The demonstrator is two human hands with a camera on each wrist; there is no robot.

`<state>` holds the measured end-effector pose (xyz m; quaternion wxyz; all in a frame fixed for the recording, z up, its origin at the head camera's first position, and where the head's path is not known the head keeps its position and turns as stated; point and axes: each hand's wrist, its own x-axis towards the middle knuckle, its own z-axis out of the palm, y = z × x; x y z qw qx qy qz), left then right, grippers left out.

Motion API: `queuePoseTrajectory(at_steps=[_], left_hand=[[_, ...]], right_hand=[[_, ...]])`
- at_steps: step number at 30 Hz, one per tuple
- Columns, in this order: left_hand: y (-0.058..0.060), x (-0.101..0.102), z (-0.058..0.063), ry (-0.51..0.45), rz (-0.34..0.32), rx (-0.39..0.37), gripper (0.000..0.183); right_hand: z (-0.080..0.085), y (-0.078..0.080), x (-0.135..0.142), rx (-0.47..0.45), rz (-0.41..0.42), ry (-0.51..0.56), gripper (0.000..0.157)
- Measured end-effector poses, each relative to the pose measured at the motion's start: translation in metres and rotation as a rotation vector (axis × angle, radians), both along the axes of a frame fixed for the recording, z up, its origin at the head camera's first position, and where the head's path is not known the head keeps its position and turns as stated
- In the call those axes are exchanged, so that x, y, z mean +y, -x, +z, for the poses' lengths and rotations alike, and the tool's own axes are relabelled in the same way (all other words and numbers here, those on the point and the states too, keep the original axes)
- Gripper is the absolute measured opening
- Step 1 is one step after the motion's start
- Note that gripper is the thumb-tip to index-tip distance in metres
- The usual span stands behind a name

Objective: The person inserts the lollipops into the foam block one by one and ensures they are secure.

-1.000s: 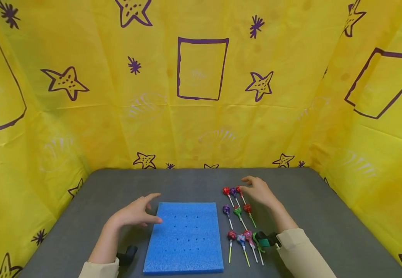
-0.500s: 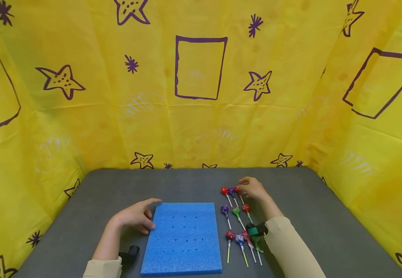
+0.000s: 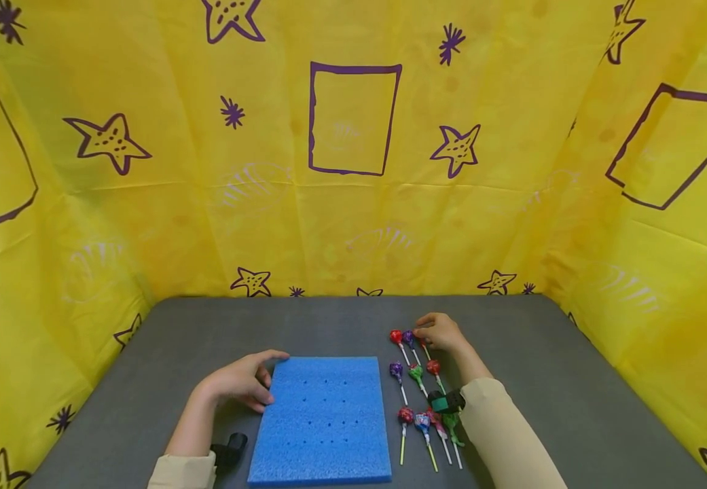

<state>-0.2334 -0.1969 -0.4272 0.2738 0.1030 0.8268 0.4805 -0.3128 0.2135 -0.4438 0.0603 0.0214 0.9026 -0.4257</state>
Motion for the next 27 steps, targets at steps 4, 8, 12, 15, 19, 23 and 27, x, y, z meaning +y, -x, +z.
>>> queuePoseTrajectory(at_steps=[4,8,12,15,19,23,27], left_hand=[[0.0003,0.0002,-0.0009,0.003,0.003,-0.004,0.076],[0.0008,0.0002,-0.0007,0.001,-0.005,-0.002,0.076],[0.0019,-0.0006,-0.0010,0.001,-0.015,0.003,0.076],[0.0030,-0.0006,-0.0012,-0.004,-0.023,0.002,0.076],[0.0043,-0.0004,-0.0017,-0.012,-0.021,-0.011,0.075],[0.0051,-0.0006,-0.0023,-0.010,-0.013,-0.020,0.075],[0.0058,-0.0006,-0.0025,-0.004,-0.011,-0.021,0.075]], right_hand=[[-0.0015,0.0002,-0.0013,0.019,-0.009,-0.019,0.031],[-0.0006,-0.0004,-0.0008,0.029,-0.012,-0.046,0.027],[-0.0001,-0.0009,-0.0003,0.026,-0.013,-0.046,0.026],[0.0001,-0.0013,0.0000,0.021,-0.022,-0.034,0.026],[-0.0016,-0.0006,0.0003,0.023,-0.034,-0.022,0.026],[-0.0035,0.0008,0.0003,0.032,-0.033,-0.029,0.026],[-0.0046,0.0018,0.0003,0.037,-0.038,-0.036,0.025]])
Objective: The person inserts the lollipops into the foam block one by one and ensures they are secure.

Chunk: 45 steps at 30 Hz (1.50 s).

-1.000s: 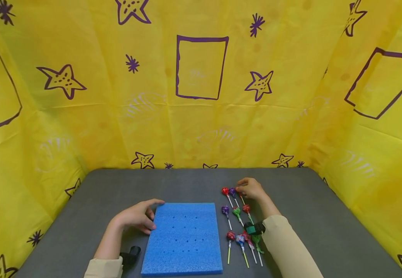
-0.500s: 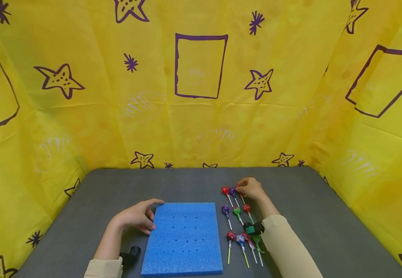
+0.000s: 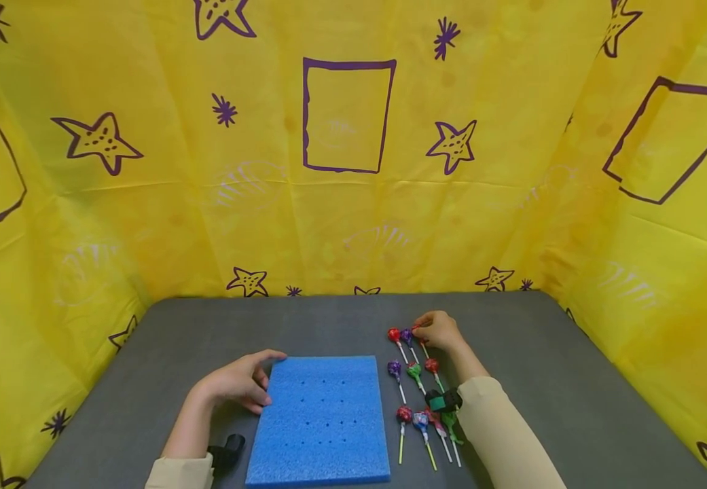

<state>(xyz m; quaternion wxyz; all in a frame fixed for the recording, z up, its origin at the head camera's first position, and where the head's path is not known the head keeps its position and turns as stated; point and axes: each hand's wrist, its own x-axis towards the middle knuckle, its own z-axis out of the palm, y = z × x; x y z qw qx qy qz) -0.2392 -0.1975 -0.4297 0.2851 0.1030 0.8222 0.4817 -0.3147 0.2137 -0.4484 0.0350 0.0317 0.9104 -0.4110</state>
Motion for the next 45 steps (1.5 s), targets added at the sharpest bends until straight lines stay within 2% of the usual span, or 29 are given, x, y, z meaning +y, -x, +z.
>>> queuePoseTrajectory(at_steps=[14,28,45], left_hand=[[0.000,-0.002,-0.002,0.002,0.002,0.007,0.077],[-0.001,-0.002,-0.004,-0.007,0.010,-0.001,0.077],[0.000,-0.002,-0.002,-0.009,-0.004,0.015,0.077]], right_hand=[[0.004,0.002,-0.002,0.014,-0.031,0.006,0.022],[0.021,0.003,-0.004,0.104,-0.047,0.022,0.024],[0.049,-0.003,-0.030,0.210,0.010,0.107,0.027]])
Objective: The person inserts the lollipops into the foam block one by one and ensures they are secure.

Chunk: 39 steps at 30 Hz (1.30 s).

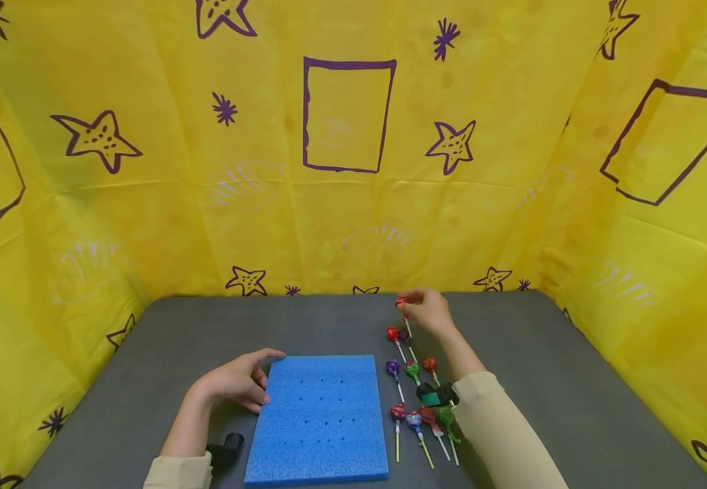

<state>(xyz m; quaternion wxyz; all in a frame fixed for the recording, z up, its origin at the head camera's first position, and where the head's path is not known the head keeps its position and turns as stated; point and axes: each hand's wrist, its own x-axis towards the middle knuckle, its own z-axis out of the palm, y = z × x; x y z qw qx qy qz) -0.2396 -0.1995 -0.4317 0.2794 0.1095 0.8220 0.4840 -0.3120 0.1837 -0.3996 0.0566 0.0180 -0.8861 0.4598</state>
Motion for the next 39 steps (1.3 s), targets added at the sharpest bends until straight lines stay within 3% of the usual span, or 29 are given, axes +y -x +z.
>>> queuePoseTrajectory(at_steps=[17,39], left_hand=[[-0.001,0.001,0.002,0.008,0.007,-0.002,0.077],[-0.001,0.000,0.002,0.004,0.010,-0.008,0.078]], right_hand=[[0.011,-0.010,-0.032,0.031,0.066,0.094,0.031],[0.001,-0.027,-0.075,0.016,0.176,0.306,0.029]])
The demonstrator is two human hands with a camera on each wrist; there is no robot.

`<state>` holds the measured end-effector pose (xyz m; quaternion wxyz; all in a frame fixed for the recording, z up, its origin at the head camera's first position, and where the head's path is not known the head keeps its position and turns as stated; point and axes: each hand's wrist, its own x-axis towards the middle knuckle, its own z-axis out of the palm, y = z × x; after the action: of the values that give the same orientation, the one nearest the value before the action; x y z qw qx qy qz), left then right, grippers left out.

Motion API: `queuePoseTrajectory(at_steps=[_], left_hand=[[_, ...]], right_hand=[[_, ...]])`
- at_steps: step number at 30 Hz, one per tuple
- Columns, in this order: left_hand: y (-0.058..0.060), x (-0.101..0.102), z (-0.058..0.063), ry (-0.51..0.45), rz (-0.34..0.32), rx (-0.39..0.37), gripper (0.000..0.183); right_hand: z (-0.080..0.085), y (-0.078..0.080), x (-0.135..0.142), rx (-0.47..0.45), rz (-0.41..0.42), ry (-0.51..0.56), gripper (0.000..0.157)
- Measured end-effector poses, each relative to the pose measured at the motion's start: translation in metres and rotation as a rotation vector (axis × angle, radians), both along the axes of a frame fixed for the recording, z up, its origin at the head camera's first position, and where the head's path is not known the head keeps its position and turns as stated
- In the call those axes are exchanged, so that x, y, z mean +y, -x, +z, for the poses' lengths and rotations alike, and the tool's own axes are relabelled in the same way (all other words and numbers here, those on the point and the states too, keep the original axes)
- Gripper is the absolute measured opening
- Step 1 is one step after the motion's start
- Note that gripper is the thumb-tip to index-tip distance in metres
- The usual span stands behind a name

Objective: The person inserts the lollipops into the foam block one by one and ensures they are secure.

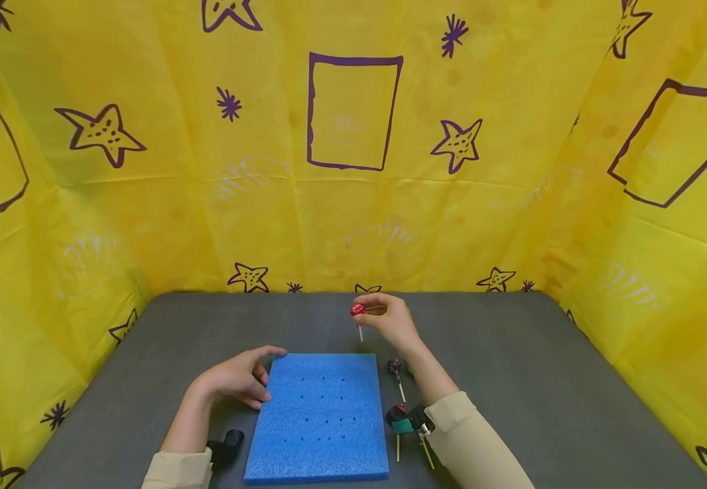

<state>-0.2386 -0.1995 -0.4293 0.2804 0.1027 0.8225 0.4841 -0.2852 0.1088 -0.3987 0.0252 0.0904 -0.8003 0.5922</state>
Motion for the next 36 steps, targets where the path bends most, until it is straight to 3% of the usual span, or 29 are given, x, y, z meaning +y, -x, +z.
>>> queuePoseTrajectory(at_steps=[20,36], left_hand=[[0.003,0.000,-0.003,0.003,0.010,0.000,0.077],[0.001,0.001,-0.001,0.022,0.036,-0.012,0.076]], right_hand=[[-0.010,-0.016,-0.027,-0.077,0.214,0.110,0.032],[-0.023,-0.016,-0.045,-0.127,0.338,0.214,0.034]])
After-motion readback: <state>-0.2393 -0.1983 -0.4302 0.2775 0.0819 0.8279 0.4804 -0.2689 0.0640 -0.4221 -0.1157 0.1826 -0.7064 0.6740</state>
